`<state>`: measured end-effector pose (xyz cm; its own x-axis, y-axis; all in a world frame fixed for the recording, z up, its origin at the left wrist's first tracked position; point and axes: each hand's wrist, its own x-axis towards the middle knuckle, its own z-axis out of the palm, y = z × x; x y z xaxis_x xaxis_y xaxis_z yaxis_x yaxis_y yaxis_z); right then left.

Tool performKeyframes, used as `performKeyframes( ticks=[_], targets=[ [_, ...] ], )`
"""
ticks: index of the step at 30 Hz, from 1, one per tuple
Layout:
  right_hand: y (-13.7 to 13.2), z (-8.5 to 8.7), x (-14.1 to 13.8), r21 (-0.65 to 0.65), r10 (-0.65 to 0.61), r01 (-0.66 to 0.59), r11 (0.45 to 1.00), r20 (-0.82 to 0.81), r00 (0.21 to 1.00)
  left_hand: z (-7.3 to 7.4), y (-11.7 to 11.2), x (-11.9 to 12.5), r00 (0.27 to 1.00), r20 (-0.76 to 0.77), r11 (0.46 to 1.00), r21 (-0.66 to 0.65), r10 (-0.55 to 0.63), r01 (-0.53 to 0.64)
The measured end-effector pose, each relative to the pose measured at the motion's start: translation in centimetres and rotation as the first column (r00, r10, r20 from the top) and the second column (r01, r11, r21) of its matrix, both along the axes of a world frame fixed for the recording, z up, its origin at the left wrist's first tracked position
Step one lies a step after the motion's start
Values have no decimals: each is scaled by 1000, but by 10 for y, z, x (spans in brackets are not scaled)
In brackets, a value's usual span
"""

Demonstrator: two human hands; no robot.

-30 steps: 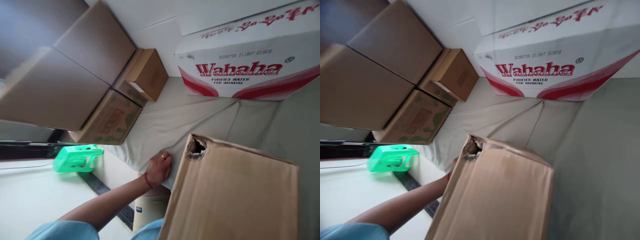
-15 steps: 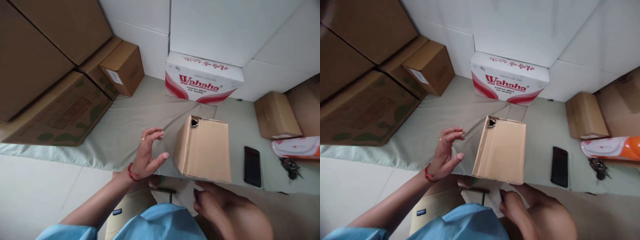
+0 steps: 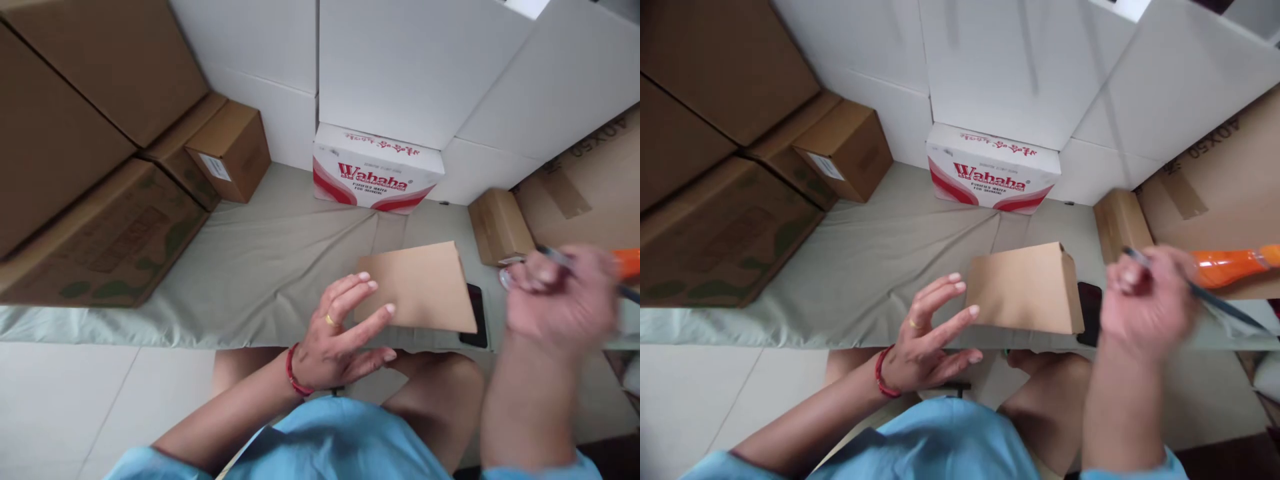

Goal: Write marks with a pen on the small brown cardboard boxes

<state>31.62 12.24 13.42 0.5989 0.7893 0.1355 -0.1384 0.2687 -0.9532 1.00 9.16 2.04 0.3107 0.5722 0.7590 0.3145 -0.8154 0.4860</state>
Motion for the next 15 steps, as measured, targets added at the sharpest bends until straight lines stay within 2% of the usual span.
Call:
performKeyframes(
  ticks=[1, 2, 4, 7, 10, 12, 15],
  targets=[
    [24, -4, -11, 42, 32, -31, 999, -16, 999, 3, 3, 0, 1000, -11, 1000, -21, -21, 21],
    [43, -9, -19, 13, 98, -97, 995, -64, 993, 4, 6, 0, 999, -25, 998, -54, -47, 46],
    [63, -21, -28, 12, 167, -166, 986, -79, 983, -1, 12, 1, 994, -59, 987, -133, -93, 85],
    [60, -35, -31, 81, 193, -187, 979, -72, 978, -24, 21, 5, 989, -116, 959, -275, -96, 61],
    [50, -35, -40, 154, 248, -222, 963, -179, 952, -44, 26, 13, 978, -189, 937, -349, -88, 17],
    [47, -29, -54, 187, 304, -263, 946, -238, 923, -43, 24, 18, 967, -237, 934, -358, -87, -4],
    [45, -19, -82, 191, 389, -349, 917, -239, 890, -22, 14, 19, 976, -210, 923, -383, -54, -31]
  ],
)
